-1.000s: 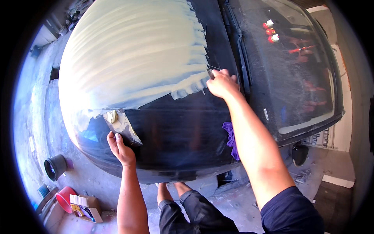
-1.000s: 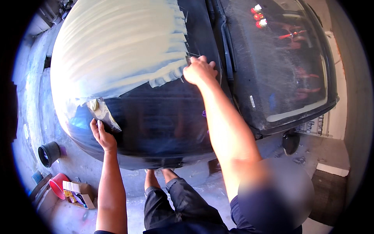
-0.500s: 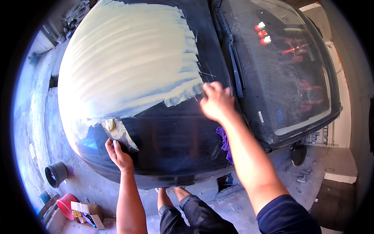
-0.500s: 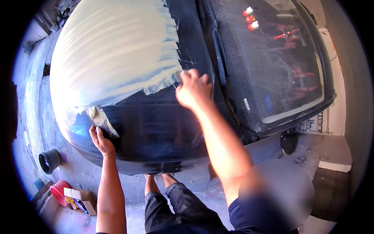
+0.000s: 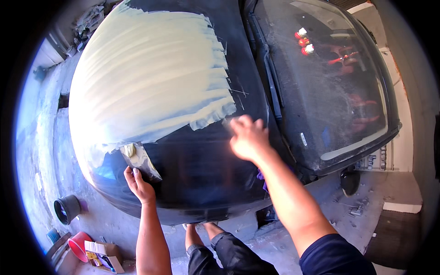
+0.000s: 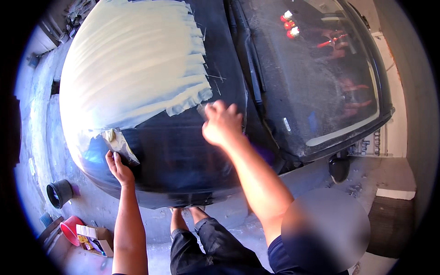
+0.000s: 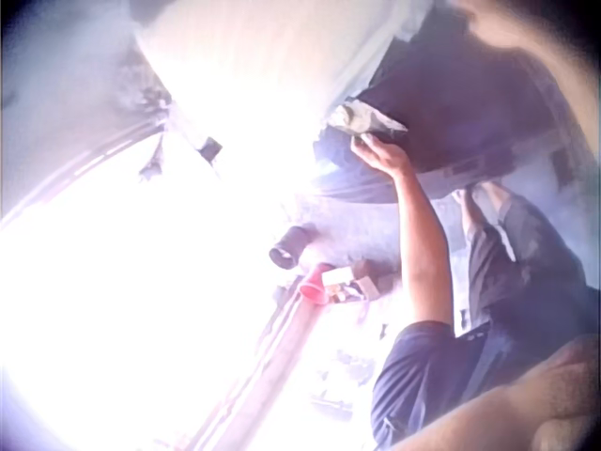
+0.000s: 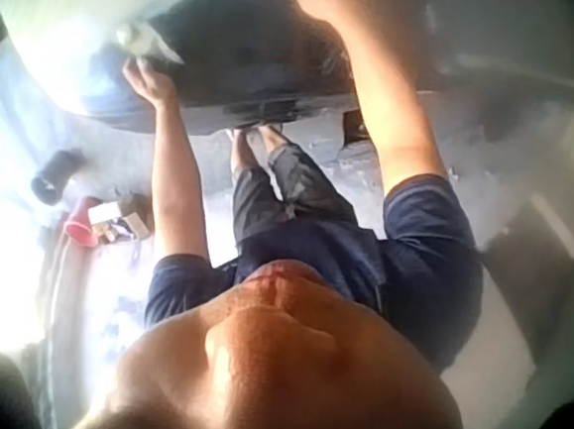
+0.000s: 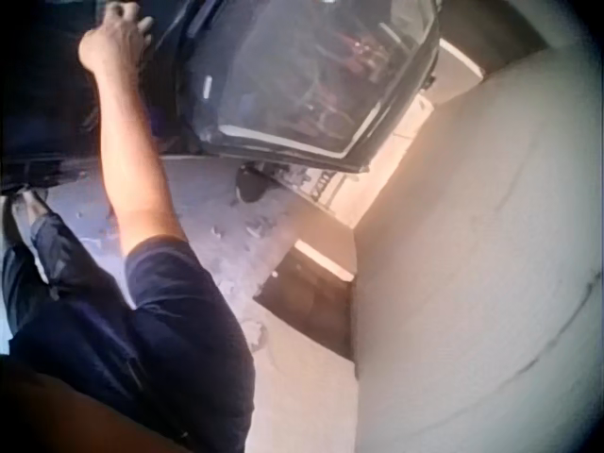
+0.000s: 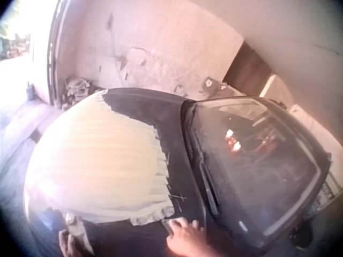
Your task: The person applies a thick layer of body filler to a car hood using a putty knife and a smaller scraper. They spread the filler evenly across the surface, smoothing it out in long strokes.
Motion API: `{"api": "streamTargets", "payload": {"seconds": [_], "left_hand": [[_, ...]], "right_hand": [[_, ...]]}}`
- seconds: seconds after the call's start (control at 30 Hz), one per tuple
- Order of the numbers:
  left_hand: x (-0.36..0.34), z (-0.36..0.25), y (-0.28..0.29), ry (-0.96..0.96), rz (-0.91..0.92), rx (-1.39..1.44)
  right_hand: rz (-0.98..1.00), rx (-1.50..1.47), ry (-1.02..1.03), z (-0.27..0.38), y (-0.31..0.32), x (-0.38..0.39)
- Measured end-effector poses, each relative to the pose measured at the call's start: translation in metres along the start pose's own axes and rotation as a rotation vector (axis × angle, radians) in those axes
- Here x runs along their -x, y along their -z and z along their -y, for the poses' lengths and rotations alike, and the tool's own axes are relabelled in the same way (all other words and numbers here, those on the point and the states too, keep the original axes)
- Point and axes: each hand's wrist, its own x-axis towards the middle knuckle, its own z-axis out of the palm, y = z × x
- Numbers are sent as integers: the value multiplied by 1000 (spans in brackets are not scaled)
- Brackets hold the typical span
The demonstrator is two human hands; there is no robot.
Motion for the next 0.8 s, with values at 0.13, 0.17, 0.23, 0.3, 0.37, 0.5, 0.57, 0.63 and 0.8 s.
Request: {"api": "streamTargets", "payload": {"seconds": [0.13, 0.17, 0.23, 0.3, 0.37, 0.5, 0.57, 0.63, 0.8], "left_hand": [[-1, -2, -8, -5, 23, 33], [-1, -3, -9, -10, 32, 31], [-2, -4, -9, -29, 24, 21], [-2, -4, -7, -54, -2, 18], [2, -8, -5, -61, 23, -54], [-1, -5, -3, -24, 44, 61], [1, -11, -6, -3, 59, 139], [11, -23, -14, 55, 93, 218], [65, -85, -68, 229, 196, 395]], "right_hand": [[-97, -160, -179, -26, 24, -59], [-23, -156, -188, -24, 21, -62], [47, -132, -152, -8, 4, -53], [81, -95, -55, 13, -3, -20], [28, -92, 41, 9, -15, 7], [24, -257, 79, -7, 5, 37], [-129, -409, 149, -16, 13, 55], [-267, -568, 225, -24, 15, 66], [-202, -1085, 448, -12, 15, 91]]}}
